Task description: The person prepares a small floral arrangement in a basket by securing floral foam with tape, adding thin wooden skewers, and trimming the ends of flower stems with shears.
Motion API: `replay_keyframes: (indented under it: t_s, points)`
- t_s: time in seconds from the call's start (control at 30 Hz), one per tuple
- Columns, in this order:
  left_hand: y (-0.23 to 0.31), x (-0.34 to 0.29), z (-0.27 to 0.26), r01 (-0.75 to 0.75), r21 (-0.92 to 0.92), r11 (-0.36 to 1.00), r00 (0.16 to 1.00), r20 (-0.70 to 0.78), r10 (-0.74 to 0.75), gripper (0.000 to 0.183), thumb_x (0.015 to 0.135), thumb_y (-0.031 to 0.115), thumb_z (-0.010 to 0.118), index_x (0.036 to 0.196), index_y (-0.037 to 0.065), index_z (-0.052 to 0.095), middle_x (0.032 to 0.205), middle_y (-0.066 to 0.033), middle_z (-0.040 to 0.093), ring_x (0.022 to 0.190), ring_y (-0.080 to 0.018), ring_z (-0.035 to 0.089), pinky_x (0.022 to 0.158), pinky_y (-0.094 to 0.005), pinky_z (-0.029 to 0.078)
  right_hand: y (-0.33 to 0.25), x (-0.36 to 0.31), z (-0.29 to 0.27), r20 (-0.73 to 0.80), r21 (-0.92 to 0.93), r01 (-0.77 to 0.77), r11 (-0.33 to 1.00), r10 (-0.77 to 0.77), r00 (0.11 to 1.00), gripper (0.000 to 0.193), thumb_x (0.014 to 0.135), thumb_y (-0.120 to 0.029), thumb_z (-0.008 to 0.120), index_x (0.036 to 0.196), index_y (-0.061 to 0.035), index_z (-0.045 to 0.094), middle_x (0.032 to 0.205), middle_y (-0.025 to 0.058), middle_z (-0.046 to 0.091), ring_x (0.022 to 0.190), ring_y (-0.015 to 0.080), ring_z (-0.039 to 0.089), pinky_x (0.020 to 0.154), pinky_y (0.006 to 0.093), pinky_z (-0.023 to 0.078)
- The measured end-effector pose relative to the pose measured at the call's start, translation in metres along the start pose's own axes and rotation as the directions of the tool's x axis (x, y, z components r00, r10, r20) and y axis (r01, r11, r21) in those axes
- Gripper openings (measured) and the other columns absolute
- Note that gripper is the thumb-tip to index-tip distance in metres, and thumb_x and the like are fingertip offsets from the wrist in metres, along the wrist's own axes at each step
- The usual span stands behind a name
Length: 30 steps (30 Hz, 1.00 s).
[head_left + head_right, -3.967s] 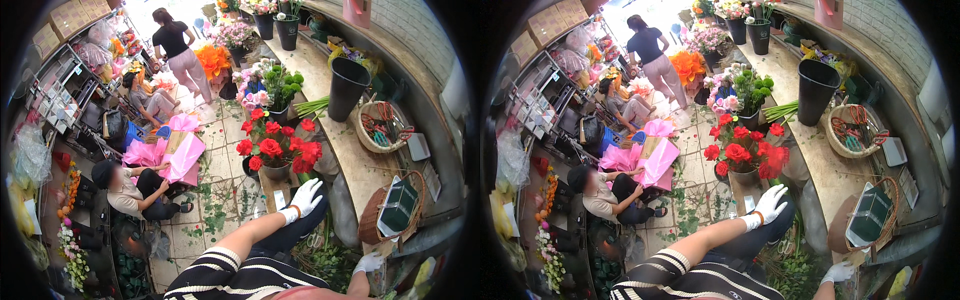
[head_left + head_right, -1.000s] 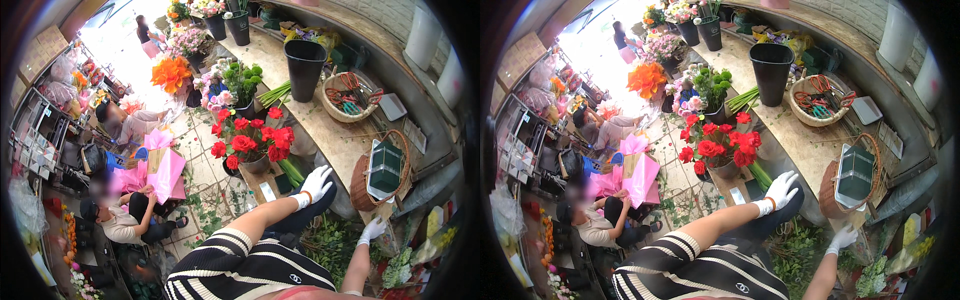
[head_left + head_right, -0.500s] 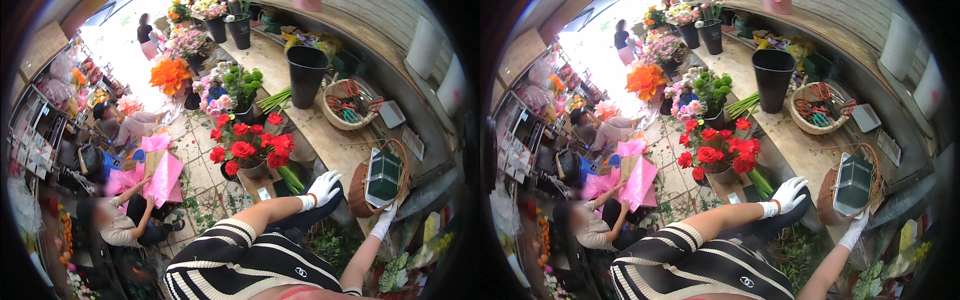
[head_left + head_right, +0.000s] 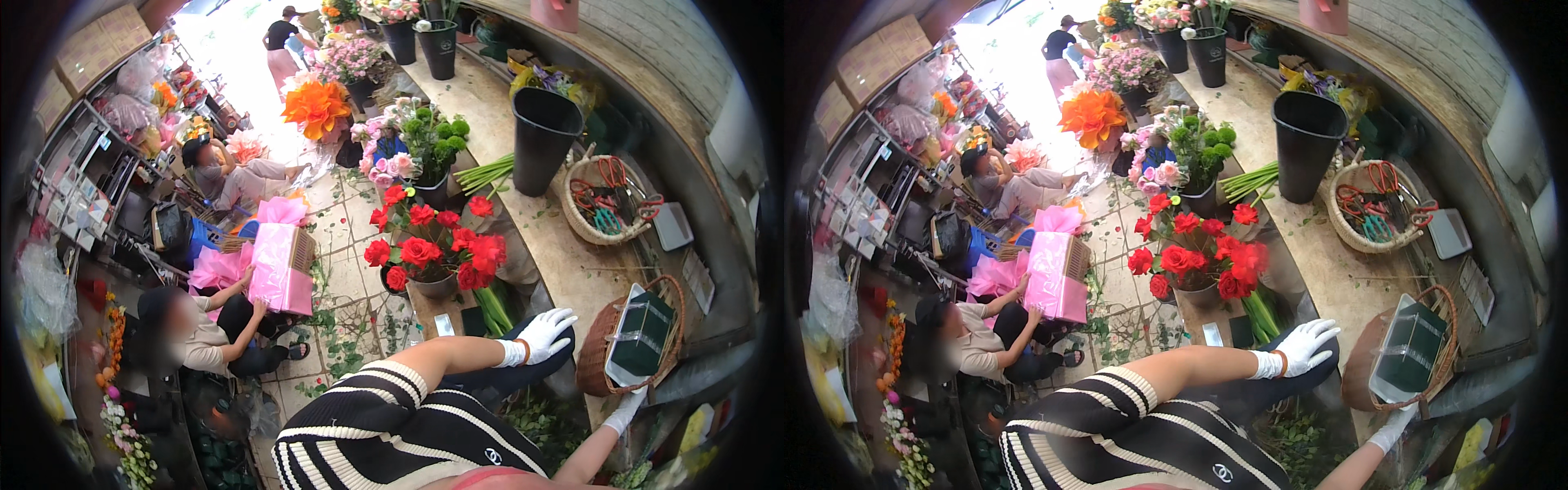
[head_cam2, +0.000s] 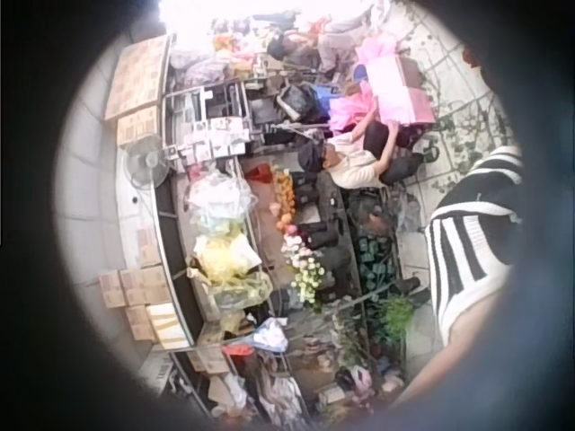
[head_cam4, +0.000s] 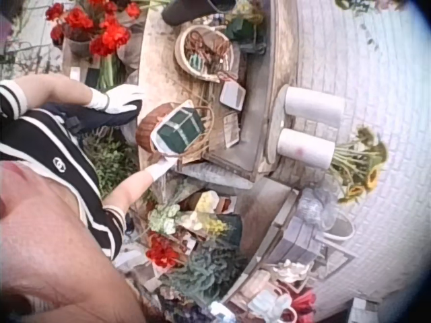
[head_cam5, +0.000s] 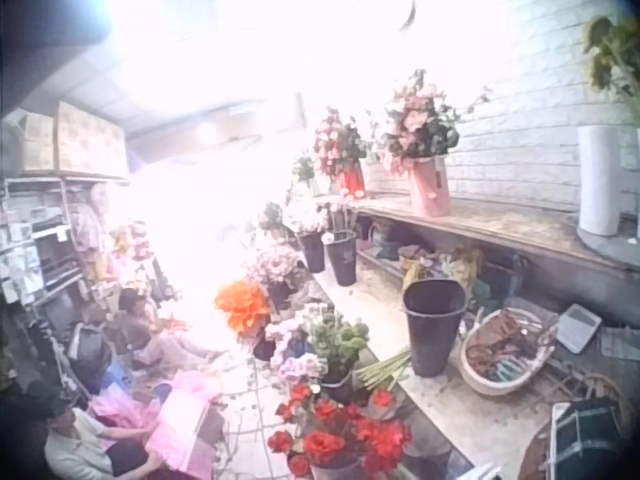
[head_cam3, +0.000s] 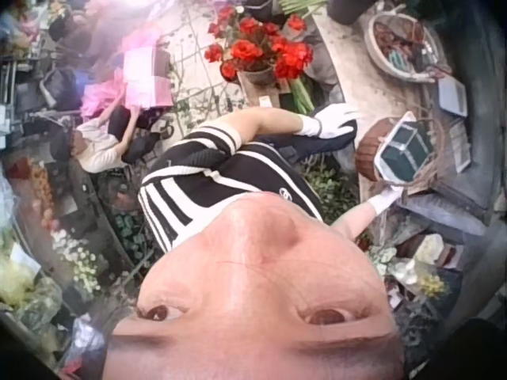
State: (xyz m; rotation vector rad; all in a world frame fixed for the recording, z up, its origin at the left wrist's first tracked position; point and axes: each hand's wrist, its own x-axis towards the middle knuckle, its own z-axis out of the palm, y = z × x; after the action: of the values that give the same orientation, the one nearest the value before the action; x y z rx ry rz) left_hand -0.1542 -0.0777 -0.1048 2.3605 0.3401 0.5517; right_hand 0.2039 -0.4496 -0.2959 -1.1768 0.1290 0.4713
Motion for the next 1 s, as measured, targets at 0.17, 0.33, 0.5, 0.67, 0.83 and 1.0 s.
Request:
replay_keyframes:
  t_s: [0.17, 0.33, 0.5, 0.67, 0.83, 1.0]
  points:
    - [-0.003, 0.0, -0.001, 0.004, 0.005, 1.0, 0.999, -0.039, -0.004, 0.053, 0.092, 0.03, 0.055, 0.139, 0.01, 0.04, 0.14, -0.0176, 0.042, 0.129, -0.0376, 0.039, 0.107, -0.0459, 0.033, 0.016, 0.024, -0.019, -0.052, 0.014, 0.035, 0.999, -0.034, 0.998, 0.064, 0.098, -0.05, 0.041, 0.146, -0.0083, 0.031, 0.145, 0.0047, 0.036, 0.131, 0.0202, 0.036, 0.11, 0.0326, 0.028]
    - [0.002, 0.008, 0.005, -0.069, -0.031, 0.997, 0.996, -0.061, 0.067, 0.052, 0.091, 0.03, 0.056, 0.136, 0.008, 0.045, 0.138, -0.0197, 0.044, 0.127, -0.0392, 0.042, 0.106, -0.0459, 0.034, -0.025, 0.023, -0.028, 0.196, -0.075, -0.051, 0.996, 0.064, 0.979, 0.052, 0.103, -0.039, 0.029, 0.143, -0.0069, 0.036, 0.137, 0.0057, 0.047, 0.121, 0.0186, 0.049, 0.099, 0.0346, 0.044]
    - [0.011, 0.017, 0.001, -0.16, -0.017, 0.987, 0.983, -0.096, 0.158, 0.045, 0.086, 0.026, 0.061, 0.125, 0.005, 0.054, 0.127, -0.0216, 0.054, 0.12, -0.0416, 0.046, 0.104, -0.0476, 0.036, -0.032, -0.046, 0.043, 0.015, -0.82, 0.271, 0.504, -0.454, 0.891, 0.032, 0.089, -0.013, 0.055, 0.116, 0.0011, 0.062, 0.118, 0.015, 0.063, 0.111, 0.0281, 0.059, 0.097, 0.0328, 0.045]
    - [-0.002, 0.011, 0.019, -0.144, 0.075, 0.987, 0.979, -0.135, 0.153, 0.05, 0.089, 0.025, 0.06, 0.132, 0.0, 0.048, 0.133, -0.0243, 0.048, 0.123, -0.0401, 0.045, 0.105, -0.0463, 0.035, -0.059, -0.108, 0.134, 0.128, -0.848, 0.35, 0.398, -0.487, 0.864, 0.021, 0.083, -0.012, 0.062, 0.102, -0.0037, 0.066, 0.101, 0.0093, 0.067, 0.093, 0.0199, 0.061, 0.085, 0.0329, 0.046]
    - [-0.003, 0.008, 0.008, -0.159, 0.09, 0.983, 0.974, -0.149, 0.171, 0.051, 0.088, 0.024, 0.061, 0.131, 0.001, 0.049, 0.133, -0.0243, 0.048, 0.123, -0.0404, 0.044, 0.105, -0.0463, 0.034, -0.059, -0.118, 0.165, 0.033, -0.706, 0.359, 0.611, -0.478, 0.877, 0.033, 0.083, -0.015, 0.062, 0.111, 0.0019, 0.063, 0.108, 0.0141, 0.066, 0.1, 0.0207, 0.061, 0.087, 0.0317, 0.046]
    - [0.051, 0.028, -0.022, -0.536, -0.129, 0.835, 0.844, -0.085, 0.529, 0.042, 0.068, 0.017, 0.066, 0.108, 0.005, 0.06, 0.108, -0.0147, 0.059, 0.096, -0.036, 0.056, 0.085, -0.0442, 0.046, -0.062, -0.1, 0.088, 0.131, -0.525, 0.332, 0.784, -0.311, 0.941, 0.047, 0.085, -0.022, 0.06, 0.125, 0.0018, 0.057, 0.12, 0.0082, 0.061, 0.101, 0.0171, 0.059, 0.085, 0.0315, 0.05]
